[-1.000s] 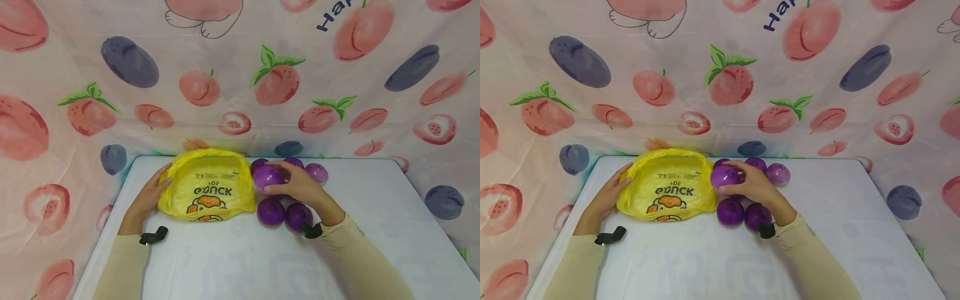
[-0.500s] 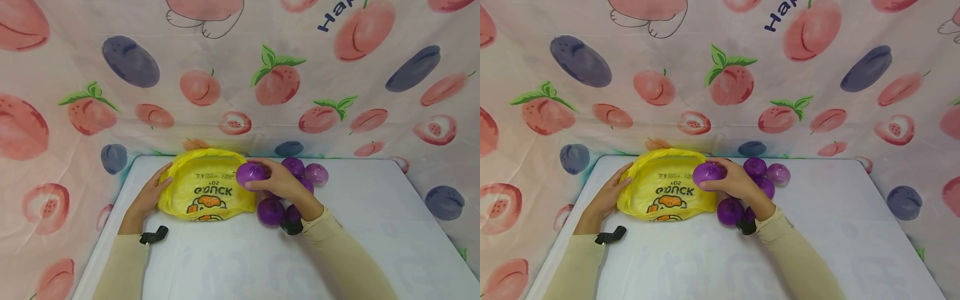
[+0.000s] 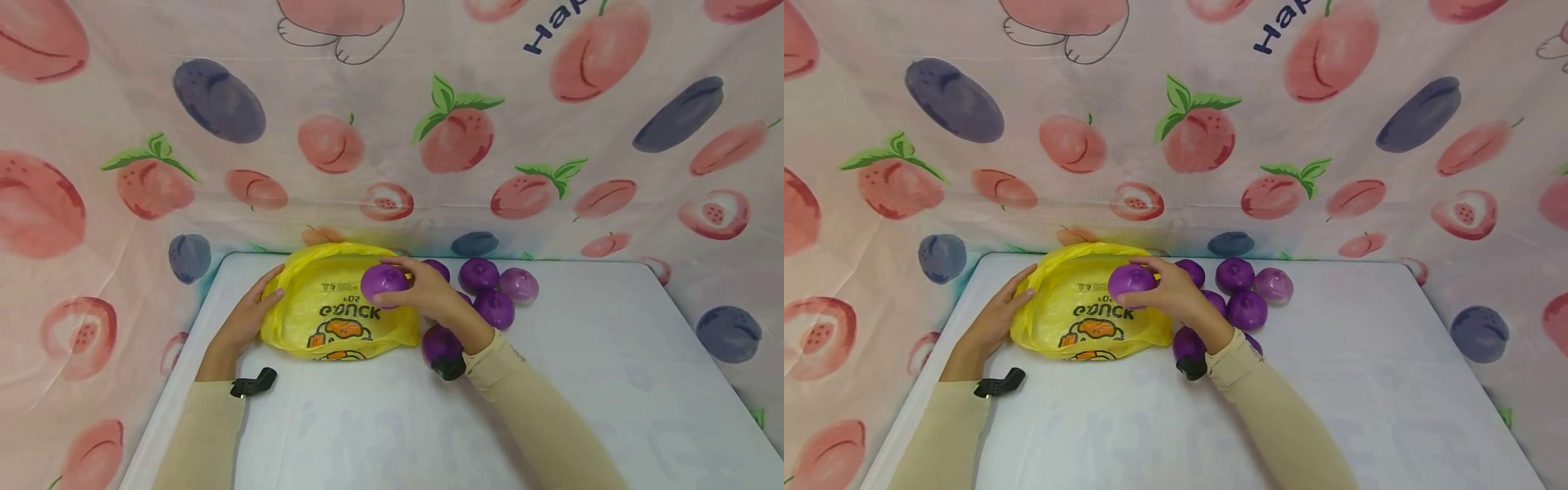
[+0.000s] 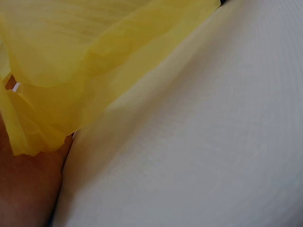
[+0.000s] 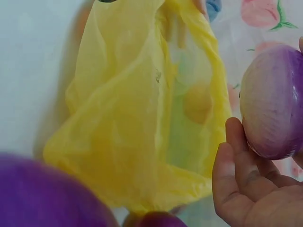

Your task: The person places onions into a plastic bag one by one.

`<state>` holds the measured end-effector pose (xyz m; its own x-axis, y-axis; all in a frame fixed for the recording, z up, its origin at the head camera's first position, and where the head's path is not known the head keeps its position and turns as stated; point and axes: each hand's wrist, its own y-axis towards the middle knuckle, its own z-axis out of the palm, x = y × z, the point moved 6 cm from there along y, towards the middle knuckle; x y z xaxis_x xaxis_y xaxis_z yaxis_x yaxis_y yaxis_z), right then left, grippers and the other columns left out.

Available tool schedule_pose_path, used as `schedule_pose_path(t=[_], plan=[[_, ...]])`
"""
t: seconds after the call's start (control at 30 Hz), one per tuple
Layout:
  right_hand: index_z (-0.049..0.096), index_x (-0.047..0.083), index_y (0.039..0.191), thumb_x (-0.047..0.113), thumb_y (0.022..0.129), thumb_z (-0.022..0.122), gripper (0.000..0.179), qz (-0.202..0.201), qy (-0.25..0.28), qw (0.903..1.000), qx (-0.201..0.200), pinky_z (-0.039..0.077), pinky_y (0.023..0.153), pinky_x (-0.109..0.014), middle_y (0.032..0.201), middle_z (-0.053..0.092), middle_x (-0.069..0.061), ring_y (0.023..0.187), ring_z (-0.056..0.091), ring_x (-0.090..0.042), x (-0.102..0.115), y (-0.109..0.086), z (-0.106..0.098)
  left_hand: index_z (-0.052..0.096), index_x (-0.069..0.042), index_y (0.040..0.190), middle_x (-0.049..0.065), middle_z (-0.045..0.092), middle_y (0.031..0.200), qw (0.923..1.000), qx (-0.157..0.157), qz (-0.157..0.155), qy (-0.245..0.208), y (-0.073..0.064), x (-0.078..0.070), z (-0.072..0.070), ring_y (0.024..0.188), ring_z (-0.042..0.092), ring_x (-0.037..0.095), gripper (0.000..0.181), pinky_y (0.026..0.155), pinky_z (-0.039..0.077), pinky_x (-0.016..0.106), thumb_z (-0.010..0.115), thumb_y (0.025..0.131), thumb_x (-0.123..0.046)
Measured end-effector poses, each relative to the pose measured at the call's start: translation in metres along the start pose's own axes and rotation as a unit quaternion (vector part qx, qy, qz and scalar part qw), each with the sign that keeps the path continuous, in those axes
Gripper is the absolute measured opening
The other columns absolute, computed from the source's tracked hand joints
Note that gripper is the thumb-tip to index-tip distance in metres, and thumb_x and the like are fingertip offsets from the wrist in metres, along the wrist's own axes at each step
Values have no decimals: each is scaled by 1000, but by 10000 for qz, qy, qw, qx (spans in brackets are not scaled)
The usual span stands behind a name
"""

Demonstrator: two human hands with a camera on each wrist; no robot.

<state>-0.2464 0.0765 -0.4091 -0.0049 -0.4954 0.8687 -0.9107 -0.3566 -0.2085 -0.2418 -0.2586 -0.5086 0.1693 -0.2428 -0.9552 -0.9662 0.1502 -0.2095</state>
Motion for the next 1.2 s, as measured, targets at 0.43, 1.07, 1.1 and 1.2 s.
schedule_pose_path(t=[0.43, 1.07, 1.1, 1.2], plan=[[54, 37, 142, 56, 69, 91, 84, 106, 280, 9995, -66, 53, 106, -47, 138, 57, -1, 121, 61, -25, 5, 28, 38, 27, -44, 160, -1, 11, 173, 10000, -8, 4, -36, 2, 3, -1, 158, 13, 31, 59, 127, 19, 58, 52, 107, -40], [54, 28, 147, 49, 73, 90, 84, -109, 437, 9990, -61, 54, 104, -44, 135, 60, -2, 117, 61, -23, 6, 60, 78, 26, -39, 162, 2, 14, 172, 10000, -12, 28, -93, -2, -3, 3, 157, 17, 32, 59, 127, 18, 58, 51, 108, -32], [53, 28, 148, 49, 74, 90, 85, -104, 433, 9990, -56, 53, 104, -44, 136, 59, -3, 118, 61, -24, 7, 61, 79, 26, -39, 162, 1, 14, 172, 9999, -4, 31, -115, -2, -4, 3, 157, 17, 32, 59, 127, 18, 58, 50, 109, -31], [52, 28, 149, 47, 75, 89, 85, -93, 426, 9990, -23, 52, 107, -44, 139, 58, -3, 122, 59, -24, 10, 64, 84, 25, -38, 162, 1, 13, 172, 9998, 34, 57, -161, -3, -5, 3, 157, 17, 31, 59, 127, 18, 57, 50, 109, -30]])
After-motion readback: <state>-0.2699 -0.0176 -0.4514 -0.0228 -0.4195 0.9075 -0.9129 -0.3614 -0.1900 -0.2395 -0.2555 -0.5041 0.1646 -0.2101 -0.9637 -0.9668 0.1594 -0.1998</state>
